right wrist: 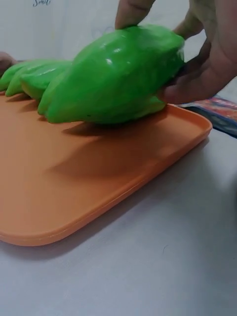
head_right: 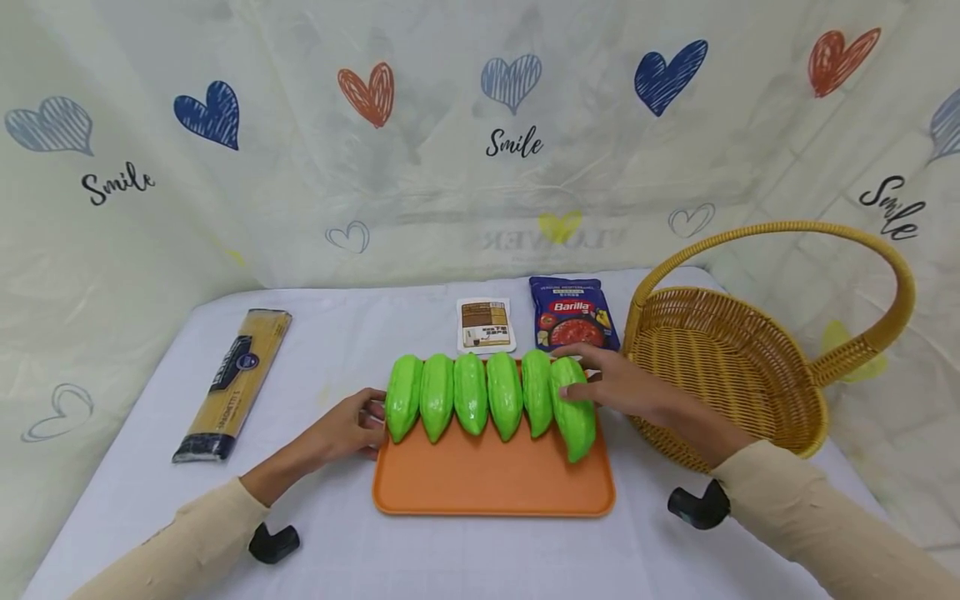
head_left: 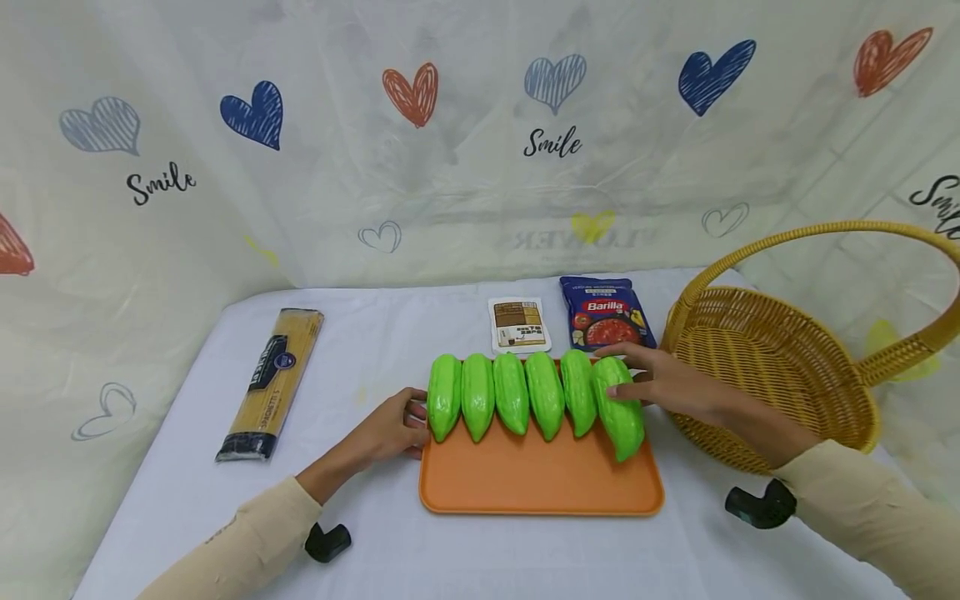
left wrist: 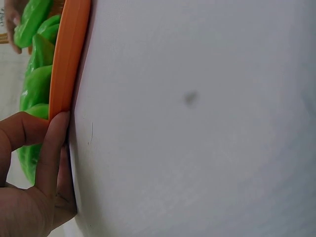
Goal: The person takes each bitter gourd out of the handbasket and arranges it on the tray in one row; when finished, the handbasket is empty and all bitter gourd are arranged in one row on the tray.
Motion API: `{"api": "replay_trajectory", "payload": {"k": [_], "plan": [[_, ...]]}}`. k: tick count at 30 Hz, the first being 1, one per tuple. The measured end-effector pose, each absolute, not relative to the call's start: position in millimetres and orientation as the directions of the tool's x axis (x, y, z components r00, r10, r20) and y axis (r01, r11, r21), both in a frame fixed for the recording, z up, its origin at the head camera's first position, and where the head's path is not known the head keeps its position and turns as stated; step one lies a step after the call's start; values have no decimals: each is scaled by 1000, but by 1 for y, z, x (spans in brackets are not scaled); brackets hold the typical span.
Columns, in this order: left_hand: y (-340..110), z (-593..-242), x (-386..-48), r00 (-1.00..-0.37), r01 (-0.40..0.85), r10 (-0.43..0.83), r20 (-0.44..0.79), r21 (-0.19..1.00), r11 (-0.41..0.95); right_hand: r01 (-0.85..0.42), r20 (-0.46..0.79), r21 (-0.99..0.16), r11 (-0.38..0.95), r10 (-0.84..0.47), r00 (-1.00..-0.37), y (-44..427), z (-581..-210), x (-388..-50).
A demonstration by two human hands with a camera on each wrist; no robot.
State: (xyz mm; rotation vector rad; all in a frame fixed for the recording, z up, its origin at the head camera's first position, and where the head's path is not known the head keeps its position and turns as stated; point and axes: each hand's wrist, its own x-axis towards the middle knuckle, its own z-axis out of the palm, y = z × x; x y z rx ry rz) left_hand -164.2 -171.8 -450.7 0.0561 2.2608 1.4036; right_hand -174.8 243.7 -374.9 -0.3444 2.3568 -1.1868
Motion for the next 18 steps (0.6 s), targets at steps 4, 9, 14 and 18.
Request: {"api": "replay_trajectory", "payload": {"k": [4, 9, 14, 18], "plan": [[-172, -451, -164, -887, -209, 277, -370, 855, 474, 17, -314, -789, 614, -380, -870, 242, -377, -176], [-171, -451, -164, -888, -205, 279, -365, 859, 469, 62, -340, -779, 624, -337, -878, 238, -374, -177], [-172, -451, -164, -890, -203, 277, -363, 858, 471, 109, -381, -741, 663, -280, -881, 235, -375, -180], [-173, -452, -164, -887, -199, 288, -361, 862, 466, 132, -395, -715, 687, -240, -887, 232, -378, -184]]}}
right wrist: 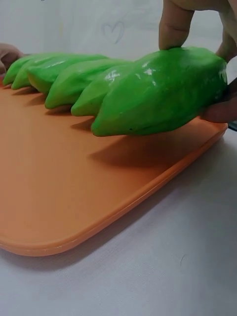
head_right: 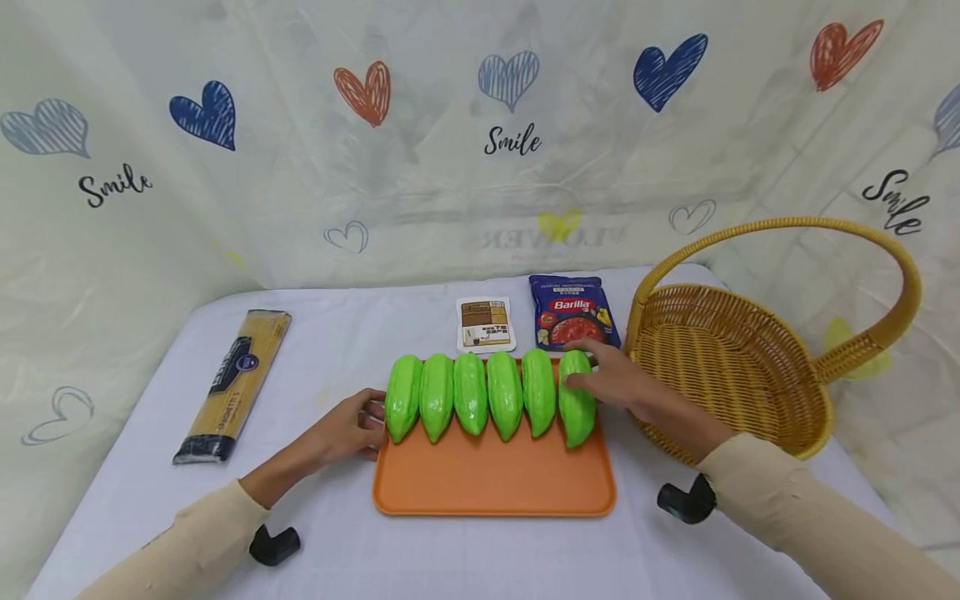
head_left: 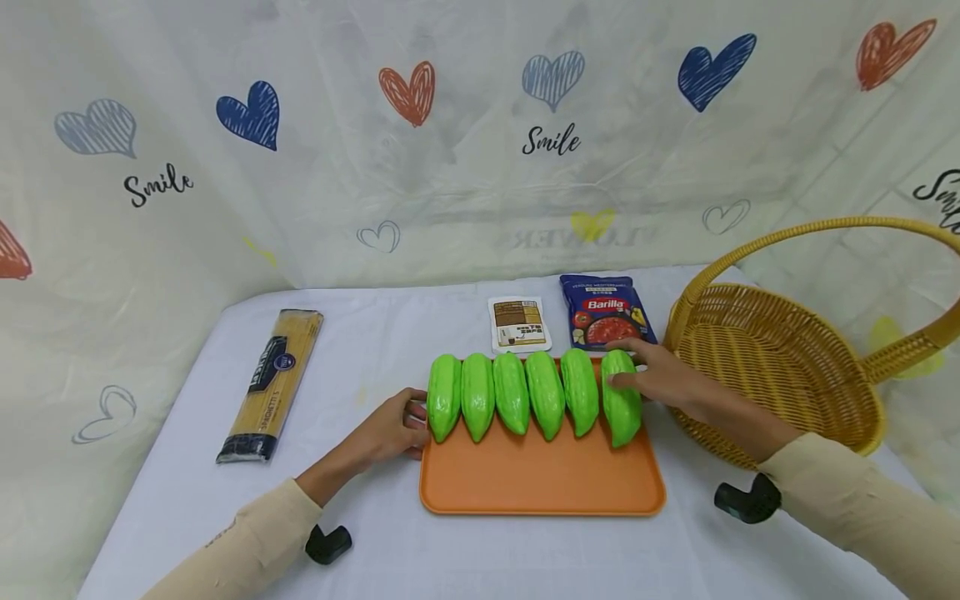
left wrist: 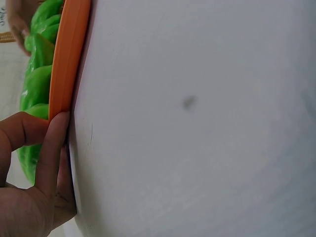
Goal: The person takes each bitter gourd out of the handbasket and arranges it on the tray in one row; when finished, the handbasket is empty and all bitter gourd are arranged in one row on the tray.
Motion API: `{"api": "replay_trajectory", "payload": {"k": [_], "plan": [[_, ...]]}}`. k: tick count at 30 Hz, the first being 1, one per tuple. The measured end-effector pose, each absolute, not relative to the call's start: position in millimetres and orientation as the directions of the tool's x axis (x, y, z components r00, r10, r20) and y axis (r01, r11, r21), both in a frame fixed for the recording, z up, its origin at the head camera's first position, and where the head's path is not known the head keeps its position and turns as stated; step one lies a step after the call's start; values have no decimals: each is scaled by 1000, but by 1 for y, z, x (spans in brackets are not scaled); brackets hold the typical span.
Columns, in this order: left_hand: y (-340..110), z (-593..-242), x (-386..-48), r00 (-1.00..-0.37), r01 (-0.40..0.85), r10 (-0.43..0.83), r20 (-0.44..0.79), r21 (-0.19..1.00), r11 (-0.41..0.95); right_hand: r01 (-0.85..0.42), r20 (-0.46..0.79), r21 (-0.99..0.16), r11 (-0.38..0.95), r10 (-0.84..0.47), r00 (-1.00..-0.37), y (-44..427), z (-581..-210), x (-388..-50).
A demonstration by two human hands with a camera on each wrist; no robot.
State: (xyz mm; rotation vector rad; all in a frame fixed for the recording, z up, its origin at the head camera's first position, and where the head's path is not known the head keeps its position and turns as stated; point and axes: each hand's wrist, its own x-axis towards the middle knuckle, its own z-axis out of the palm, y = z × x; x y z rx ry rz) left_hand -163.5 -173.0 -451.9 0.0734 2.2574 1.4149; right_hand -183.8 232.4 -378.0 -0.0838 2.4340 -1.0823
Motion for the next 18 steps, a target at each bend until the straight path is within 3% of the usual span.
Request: {"api": "replay_trajectory", "payload": {"k": [18], "plan": [[-174, -453, -164, -889, -188, 296, -350, 867, 462, 139, -331, -686, 715, -136, -934, 225, -396, -188]]}}
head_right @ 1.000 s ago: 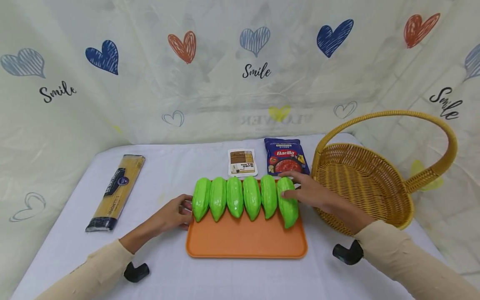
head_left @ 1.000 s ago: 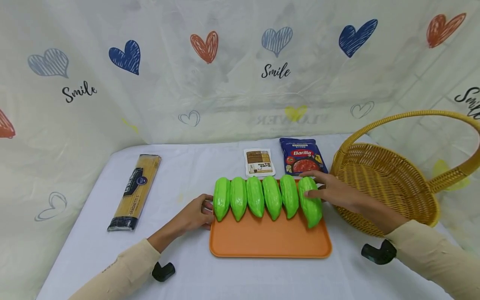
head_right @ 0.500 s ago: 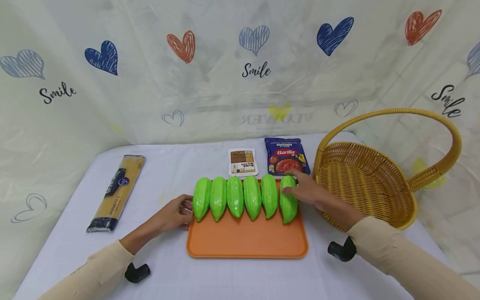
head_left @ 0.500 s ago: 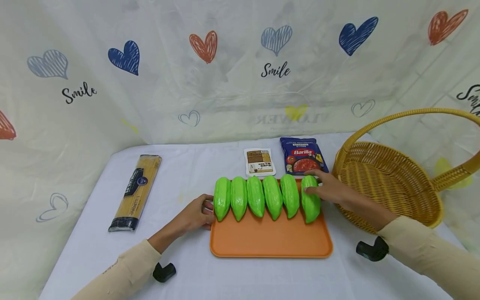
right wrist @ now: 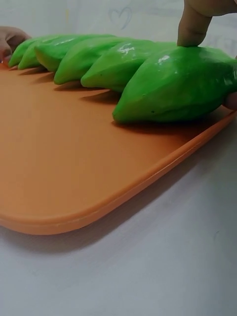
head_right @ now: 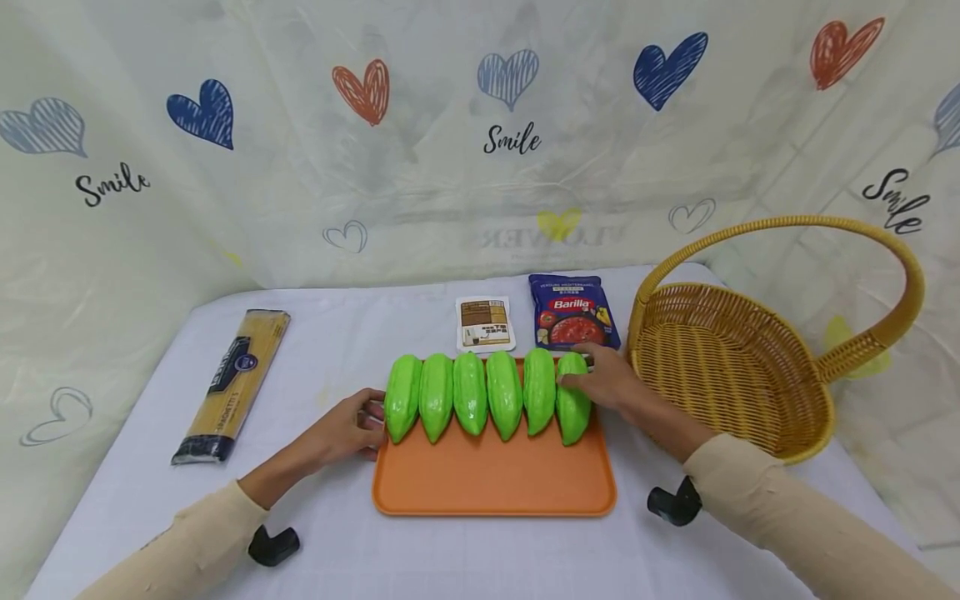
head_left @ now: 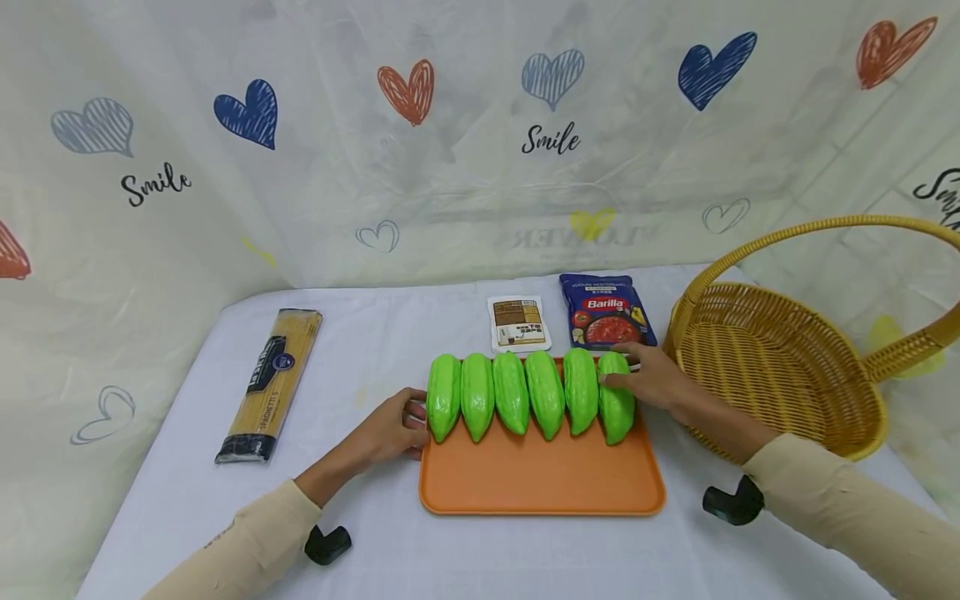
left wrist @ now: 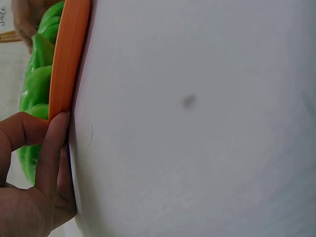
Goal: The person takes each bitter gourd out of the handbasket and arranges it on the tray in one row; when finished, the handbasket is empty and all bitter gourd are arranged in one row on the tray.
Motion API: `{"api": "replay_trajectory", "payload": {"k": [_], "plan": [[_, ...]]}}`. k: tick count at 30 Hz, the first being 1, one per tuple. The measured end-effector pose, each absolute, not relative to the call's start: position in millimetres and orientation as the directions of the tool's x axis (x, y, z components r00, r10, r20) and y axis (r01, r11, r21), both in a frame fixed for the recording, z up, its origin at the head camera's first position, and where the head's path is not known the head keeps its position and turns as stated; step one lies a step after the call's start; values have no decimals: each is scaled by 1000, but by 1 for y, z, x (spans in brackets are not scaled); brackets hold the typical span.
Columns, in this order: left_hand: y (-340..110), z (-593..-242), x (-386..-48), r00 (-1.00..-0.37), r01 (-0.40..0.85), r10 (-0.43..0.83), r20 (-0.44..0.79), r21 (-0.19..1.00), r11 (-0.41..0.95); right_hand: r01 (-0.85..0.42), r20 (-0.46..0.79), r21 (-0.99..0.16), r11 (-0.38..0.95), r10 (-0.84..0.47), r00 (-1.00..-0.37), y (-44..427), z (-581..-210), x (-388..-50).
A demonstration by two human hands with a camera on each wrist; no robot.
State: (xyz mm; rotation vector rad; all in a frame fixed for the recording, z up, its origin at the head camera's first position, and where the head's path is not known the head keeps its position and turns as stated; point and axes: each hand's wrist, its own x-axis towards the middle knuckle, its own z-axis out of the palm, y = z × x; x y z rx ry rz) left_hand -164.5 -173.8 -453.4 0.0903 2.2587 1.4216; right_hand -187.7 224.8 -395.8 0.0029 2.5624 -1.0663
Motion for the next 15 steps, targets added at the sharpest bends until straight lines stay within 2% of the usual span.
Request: {"api": "replay_trajectory", "payload": {"k": [15], "plan": [[-174, -451, -164, -888, -191, 292, -355, 863, 468, 162, -314, -716, 679, -106, -943, 223, -397, -189]]}}
